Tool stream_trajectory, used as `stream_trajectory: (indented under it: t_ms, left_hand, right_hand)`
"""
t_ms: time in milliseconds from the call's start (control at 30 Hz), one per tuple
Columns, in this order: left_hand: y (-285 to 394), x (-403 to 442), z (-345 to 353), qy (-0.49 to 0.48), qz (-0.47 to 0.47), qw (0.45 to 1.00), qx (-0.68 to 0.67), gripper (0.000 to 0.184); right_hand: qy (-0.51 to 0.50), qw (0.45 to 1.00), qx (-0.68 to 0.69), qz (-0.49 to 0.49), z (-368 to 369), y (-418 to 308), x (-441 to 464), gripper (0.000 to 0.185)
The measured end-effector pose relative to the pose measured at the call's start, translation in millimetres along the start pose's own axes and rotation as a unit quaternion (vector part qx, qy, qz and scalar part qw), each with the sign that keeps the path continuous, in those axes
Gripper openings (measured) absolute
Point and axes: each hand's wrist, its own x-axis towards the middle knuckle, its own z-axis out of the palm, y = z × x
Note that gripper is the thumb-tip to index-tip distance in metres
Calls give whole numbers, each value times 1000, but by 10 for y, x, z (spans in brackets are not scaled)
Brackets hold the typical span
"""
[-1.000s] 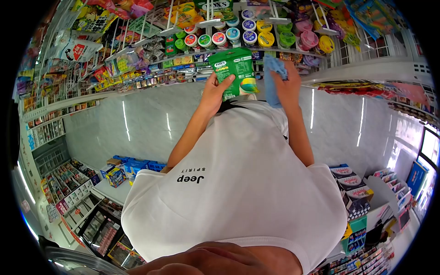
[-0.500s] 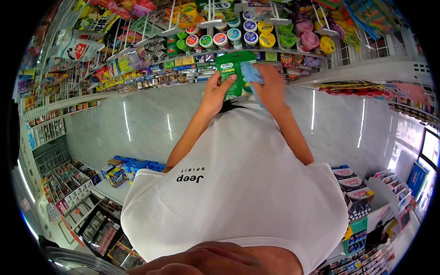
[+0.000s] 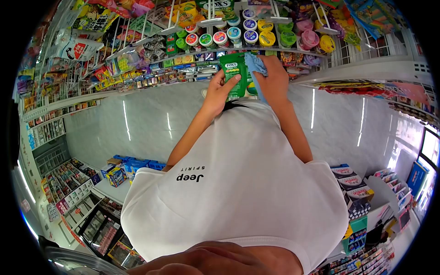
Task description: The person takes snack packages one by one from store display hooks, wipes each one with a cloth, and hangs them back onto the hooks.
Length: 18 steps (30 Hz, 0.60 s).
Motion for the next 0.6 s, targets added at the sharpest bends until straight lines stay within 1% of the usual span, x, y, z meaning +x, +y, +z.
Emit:
stream_trajectory:
  t_ms: [100,200,300,400,500,600]
  left_hand:
    - [37,-6,30,11,6,1000,-9,27]
    - [18,-8,-16,1,20,999,-34,27]
    - [17,-20,0,2,-8,999,-52,28]
    - [6,-3,-3,11,-21,997,-79,28]
    - [-73,51,-75,39,-51,987,-145,26]
    - [-89,119,-147,97,-71,973,-196,24]
  right_hand:
    - [-63,998,-7,-5,-9,-163,-86,42]
    - [-97,995,-11,-25,35,-97,-168,42]
    - [-57,998,10,-3,16,-1,-112,42]
    - [-25,1000,-5,1,30,26,-74,41]
    - [-78,997,-16,-9,27,-119,-136,40]
    - [-166,985,-29,-35,37,-141,-207,40]
